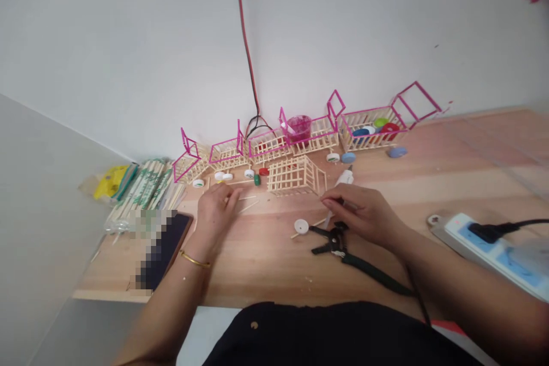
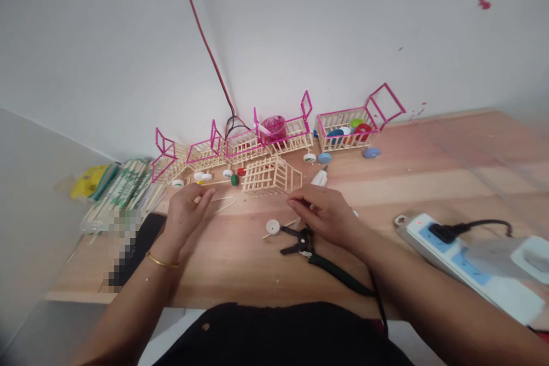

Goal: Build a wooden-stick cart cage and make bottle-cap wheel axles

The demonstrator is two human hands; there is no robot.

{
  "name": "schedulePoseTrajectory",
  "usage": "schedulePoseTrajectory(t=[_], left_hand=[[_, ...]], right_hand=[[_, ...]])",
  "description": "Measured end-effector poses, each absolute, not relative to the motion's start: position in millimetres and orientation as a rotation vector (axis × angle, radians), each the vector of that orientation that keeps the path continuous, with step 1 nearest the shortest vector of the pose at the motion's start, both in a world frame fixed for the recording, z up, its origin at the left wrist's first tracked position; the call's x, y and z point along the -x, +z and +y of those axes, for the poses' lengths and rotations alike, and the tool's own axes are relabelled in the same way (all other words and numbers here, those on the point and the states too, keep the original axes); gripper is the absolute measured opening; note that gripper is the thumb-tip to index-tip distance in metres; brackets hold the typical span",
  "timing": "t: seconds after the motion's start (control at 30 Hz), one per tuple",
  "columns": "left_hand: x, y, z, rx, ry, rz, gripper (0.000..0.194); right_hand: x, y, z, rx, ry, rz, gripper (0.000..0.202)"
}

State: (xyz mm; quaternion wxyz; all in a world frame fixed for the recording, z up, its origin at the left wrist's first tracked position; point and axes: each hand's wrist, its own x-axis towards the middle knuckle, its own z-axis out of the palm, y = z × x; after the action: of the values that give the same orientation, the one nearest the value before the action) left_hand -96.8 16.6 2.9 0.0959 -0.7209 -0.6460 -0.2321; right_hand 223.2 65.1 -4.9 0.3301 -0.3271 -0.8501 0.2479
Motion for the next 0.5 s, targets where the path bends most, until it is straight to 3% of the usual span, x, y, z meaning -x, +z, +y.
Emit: schedulePoseTrajectory(t=[0.1,0.27,0.4,0.5], left_hand=[[74,16,10,2.360,-0.623,-1.895,0.038],[22,16,3,2.867,-0.539,-1.696,0.020],[-7,0,5,2.945,-0.334,-1.711,0.030],[-13,-9,8,2.941,-0.332,-1.725,0.023]], right_hand=[[-225,-5,66,0.891,0.616,-2.156,0.013],[-228,-4,67,0.955,0.587,-2.114,0.014],[-229,-1,69,0.990,0.546,-2.103,0.014],[-229,0,70,0.997,0.530,-2.095,0.014]])
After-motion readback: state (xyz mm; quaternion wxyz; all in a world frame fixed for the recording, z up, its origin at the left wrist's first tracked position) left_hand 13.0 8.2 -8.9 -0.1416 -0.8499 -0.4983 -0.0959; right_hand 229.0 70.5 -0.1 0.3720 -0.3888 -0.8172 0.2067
